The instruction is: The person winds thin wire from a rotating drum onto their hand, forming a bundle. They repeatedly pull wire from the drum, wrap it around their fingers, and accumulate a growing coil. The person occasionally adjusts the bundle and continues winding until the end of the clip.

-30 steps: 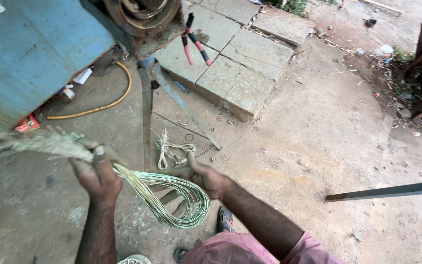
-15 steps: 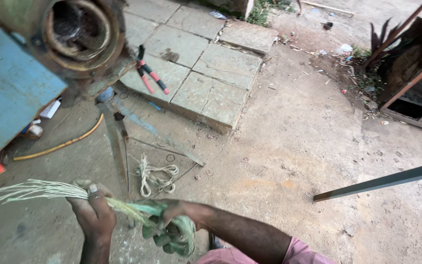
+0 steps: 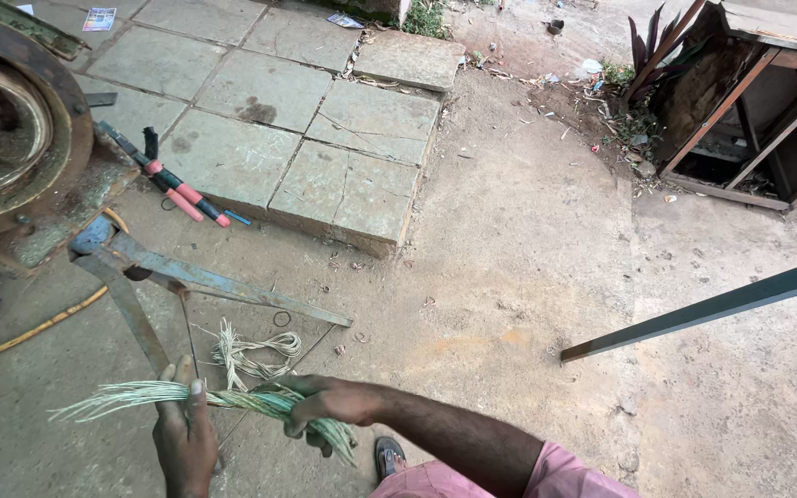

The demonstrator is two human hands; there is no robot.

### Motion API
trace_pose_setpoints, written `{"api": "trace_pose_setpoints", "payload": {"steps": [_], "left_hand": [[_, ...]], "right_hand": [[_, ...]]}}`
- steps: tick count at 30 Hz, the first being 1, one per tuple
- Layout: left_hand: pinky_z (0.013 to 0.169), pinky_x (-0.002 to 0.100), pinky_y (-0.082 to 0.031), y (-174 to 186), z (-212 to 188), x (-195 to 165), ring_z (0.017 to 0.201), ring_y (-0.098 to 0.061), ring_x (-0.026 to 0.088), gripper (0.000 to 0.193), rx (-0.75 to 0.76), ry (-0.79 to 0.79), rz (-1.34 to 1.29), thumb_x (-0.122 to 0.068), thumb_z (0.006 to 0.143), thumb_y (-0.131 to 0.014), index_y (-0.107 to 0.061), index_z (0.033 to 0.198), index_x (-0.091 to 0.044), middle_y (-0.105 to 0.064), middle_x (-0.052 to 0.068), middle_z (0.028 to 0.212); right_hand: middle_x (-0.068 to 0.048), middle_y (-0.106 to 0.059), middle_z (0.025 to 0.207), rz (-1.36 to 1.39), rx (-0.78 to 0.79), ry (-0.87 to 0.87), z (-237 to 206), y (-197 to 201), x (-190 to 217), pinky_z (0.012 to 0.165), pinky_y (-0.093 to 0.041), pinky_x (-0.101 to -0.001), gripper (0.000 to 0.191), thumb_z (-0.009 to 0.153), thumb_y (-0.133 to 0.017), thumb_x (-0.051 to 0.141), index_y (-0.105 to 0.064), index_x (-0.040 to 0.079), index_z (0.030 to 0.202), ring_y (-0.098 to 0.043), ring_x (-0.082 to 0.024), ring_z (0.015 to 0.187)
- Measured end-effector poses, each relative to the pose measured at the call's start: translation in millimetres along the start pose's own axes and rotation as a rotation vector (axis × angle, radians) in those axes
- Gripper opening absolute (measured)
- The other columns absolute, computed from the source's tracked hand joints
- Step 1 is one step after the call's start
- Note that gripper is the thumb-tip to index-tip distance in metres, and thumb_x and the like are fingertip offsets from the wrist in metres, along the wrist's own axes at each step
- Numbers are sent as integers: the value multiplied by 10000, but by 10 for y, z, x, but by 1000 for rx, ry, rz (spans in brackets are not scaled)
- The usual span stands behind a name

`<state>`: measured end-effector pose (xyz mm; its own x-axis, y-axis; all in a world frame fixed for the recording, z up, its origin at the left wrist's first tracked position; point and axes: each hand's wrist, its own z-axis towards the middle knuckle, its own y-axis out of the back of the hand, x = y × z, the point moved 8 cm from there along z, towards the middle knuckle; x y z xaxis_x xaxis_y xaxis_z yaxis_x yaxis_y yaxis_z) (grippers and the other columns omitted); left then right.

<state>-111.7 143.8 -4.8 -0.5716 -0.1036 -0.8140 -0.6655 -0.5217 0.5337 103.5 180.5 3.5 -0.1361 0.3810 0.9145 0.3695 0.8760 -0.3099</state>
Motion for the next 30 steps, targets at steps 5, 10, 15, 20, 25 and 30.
{"api": "trace_pose_setpoints", "payload": {"steps": [5,10,15,20,25,30], "left_hand": [[1015,444,-515,-258,-275,697,1199,-674,384,413,106,-133,185,-268,1073,-526,-573,1376,9,-680,240,1275],[919,450,-527,-34,-1327,2000,1108,-712,350,405,120,586,233,-264,1056,-546,-600,1335,24,-723,218,1210],[822,456,-539,367,-3465,2377,1016,-749,317,399,20,1244,-23,-260,1038,-566,-627,1294,40,-767,197,1144],[750,424,-536,341,-4715,2106,937,-786,297,395,-154,1494,-261,-261,1031,-571,-652,1262,49,-807,177,1096],[790,411,-546,185,-4677,1915,980,-775,314,389,-190,1514,-338,-232,1024,-567,-613,1312,26,-790,186,1152],[817,384,-572,360,-4128,2122,1005,-772,272,412,-87,1401,-211,-263,1027,-565,-615,1320,23,-769,168,1181]], "right_hand": [[-164,-624,1015,-32,-137,-101,-260,608,-495,640,-614,-363,858,897,-637,253,-272,106,1659,-636,-198,728],[-233,-670,1183,-339,-634,-523,-1056,1696,-1772,787,-615,-484,822,896,-668,359,-273,219,1602,-662,-269,749],[-94,-783,888,-255,-871,-774,-2521,2350,-2936,657,-622,-401,593,947,-721,317,-499,29,1415,-712,-204,674],[-174,-803,781,-582,-511,-1246,-3402,2208,-3414,702,-551,-371,308,757,-796,334,-836,30,797,-717,-254,699],[-170,-769,764,-666,-397,-1208,-2639,1937,-3213,635,-577,-390,311,816,-820,293,-771,-8,872,-701,-238,631],[-195,-755,1194,-771,-390,-981,-1091,1776,-2490,935,-599,-470,745,865,-776,389,-459,165,1501,-760,-299,990]]}}
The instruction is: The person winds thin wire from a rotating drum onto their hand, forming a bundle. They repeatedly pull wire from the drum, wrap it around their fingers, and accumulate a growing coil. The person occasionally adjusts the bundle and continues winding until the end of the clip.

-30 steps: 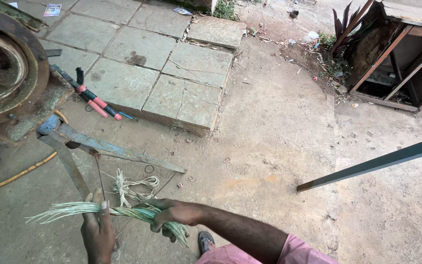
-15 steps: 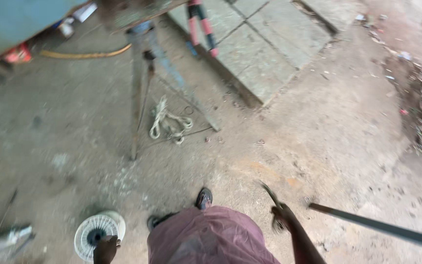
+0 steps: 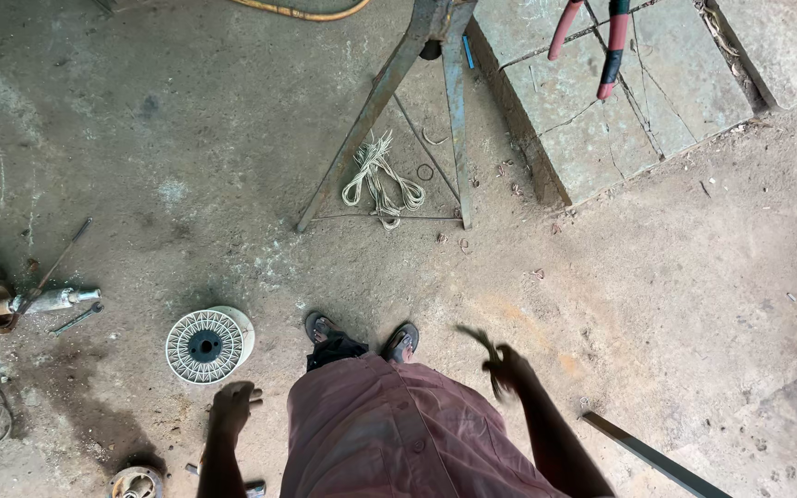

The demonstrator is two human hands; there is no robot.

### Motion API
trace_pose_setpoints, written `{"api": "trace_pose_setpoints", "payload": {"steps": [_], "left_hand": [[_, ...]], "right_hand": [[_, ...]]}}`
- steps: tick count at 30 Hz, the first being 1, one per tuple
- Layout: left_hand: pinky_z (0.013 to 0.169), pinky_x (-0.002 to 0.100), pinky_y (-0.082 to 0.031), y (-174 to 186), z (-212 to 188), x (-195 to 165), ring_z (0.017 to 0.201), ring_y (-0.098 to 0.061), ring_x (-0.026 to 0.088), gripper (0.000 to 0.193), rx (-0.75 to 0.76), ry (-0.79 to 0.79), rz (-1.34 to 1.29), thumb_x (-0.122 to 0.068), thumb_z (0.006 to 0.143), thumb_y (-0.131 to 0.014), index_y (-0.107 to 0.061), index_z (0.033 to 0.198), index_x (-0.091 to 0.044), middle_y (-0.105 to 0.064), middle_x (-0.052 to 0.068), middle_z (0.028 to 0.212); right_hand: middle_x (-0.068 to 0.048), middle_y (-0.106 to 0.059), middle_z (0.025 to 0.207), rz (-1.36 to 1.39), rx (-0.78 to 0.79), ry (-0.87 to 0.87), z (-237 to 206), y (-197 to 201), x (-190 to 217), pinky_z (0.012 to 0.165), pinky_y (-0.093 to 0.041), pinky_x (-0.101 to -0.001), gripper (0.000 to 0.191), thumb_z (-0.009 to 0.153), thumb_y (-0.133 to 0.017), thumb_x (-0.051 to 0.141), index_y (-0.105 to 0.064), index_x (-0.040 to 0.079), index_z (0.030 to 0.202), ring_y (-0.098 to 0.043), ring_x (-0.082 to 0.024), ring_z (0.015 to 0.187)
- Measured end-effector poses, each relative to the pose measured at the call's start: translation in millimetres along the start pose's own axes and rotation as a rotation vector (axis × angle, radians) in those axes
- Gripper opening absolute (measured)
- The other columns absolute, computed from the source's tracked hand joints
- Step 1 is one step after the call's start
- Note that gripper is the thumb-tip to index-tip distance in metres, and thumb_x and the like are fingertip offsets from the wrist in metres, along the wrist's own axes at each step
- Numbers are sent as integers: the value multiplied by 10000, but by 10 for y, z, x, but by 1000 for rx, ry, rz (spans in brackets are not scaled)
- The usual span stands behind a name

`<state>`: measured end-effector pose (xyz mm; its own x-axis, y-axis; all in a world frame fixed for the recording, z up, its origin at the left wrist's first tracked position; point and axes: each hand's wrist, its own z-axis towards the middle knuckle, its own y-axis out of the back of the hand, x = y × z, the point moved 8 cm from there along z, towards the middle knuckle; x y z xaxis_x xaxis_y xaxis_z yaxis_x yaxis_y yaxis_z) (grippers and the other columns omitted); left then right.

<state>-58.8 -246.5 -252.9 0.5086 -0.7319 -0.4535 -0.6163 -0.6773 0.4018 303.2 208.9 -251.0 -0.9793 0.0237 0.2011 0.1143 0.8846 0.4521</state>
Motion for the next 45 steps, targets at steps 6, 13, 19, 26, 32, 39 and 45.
{"api": "trace_pose_setpoints", "payload": {"steps": [6,13,19,26,32,39,45], "left_hand": [[820,358,-597,326,412,-707,938,-769,301,349,16,-309,-197,-190,1021,-576,-649,1219,88,-766,225,1088],[751,362,-592,477,527,-887,891,-769,292,323,49,-271,-219,-190,1021,-589,-665,1174,83,-771,215,1041],[661,366,-530,579,575,-664,875,-785,275,330,97,-115,-99,-228,1005,-582,-680,1191,26,-796,163,1063],[637,400,-540,682,1019,-622,882,-765,339,378,158,-57,-207,-255,966,-597,-641,1238,3,-785,181,1047],[697,404,-598,648,1232,-1098,883,-769,348,323,143,-152,-200,-171,1004,-599,-590,1263,23,-757,212,1071],[775,375,-583,513,1083,-2092,941,-752,290,329,135,-422,-171,-179,1018,-569,-588,1291,3,-750,186,1125],[908,408,-575,858,598,-3254,1001,-726,254,348,-87,-582,-95,-264,1045,-542,-589,1320,-56,-732,132,1177]], "right_hand": [[-239,-589,1379,-40,-369,627,88,600,1569,894,-585,-466,796,860,-771,478,-454,54,1456,-692,-378,1097],[-185,-752,1186,-59,-495,665,55,454,1498,932,-571,-420,511,873,-785,434,-703,52,1203,-715,-314,1103],[-125,-752,876,111,-142,-79,-93,-245,320,639,-646,-399,359,886,-790,383,-717,107,1103,-735,-229,769],[-91,-759,997,461,-173,-187,-288,-518,84,696,-645,-439,345,899,-762,322,-709,97,1156,-747,-232,846],[-126,-783,1160,469,-301,-2,-149,-385,264,684,-652,-373,450,907,-722,339,-680,73,1267,-766,-229,855],[-135,-634,1415,516,-540,271,-231,643,768,754,-649,-392,569,923,-697,367,-576,77,1398,-761,-276,958],[-184,-560,1464,630,-827,689,-1133,2292,1940,811,-630,-434,614,929,-710,281,-497,-3,1429,-689,-310,1114]]}}
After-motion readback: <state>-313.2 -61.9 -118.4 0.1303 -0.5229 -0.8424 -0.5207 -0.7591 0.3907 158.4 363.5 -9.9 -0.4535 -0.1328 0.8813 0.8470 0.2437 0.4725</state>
